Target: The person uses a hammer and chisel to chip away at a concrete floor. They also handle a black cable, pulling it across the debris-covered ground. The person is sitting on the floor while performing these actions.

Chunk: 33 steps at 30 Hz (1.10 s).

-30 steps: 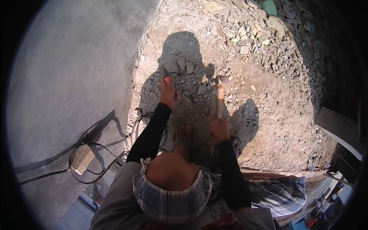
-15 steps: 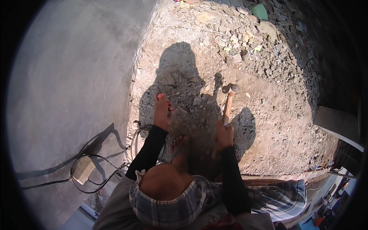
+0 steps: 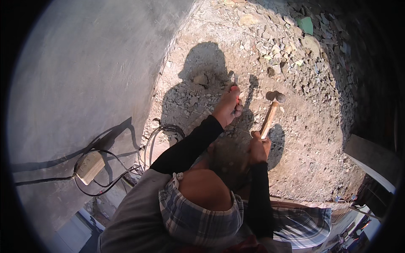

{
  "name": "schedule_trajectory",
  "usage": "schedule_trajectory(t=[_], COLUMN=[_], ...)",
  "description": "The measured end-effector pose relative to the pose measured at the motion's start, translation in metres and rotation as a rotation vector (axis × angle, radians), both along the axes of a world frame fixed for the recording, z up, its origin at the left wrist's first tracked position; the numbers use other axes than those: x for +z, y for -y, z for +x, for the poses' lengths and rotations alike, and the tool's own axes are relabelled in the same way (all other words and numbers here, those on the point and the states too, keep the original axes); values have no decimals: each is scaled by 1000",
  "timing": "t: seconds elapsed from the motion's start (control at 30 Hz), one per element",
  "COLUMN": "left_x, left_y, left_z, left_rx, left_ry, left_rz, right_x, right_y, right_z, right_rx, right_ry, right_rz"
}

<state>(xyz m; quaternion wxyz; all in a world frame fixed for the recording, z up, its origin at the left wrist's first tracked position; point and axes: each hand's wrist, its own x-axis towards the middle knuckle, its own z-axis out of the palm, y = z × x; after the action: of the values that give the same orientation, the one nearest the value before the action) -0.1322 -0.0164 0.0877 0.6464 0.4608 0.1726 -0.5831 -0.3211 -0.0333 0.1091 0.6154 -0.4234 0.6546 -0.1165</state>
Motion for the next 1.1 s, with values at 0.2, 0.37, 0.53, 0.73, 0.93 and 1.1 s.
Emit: schedule_trajectory(t=[0.2,0.37,0.53,0.73,0.93,1.1], left_x=[-29,-61,-7,5,5,2], left_y=[-102,-49,1,-95,-203,-235], left_z=[53,50,39,76,33,-27], left_rx=[312,266,-97,11,206,126], left_ry=[140,201,-69,217,225,350], left_rz=[242,253,-211,38,204,368], right_x=[-34,-39,-4,-3,-7,32], right_y=[-9,-32,-38,-32,-56,-12], right_z=[-12,0,15,3,9,32], right_rx=[76,262,409,460,861,1523], right_ry=[-43,-114,-105,-220,-175,-79], right_rz=[22,-75,-177,-324,-306,-491])
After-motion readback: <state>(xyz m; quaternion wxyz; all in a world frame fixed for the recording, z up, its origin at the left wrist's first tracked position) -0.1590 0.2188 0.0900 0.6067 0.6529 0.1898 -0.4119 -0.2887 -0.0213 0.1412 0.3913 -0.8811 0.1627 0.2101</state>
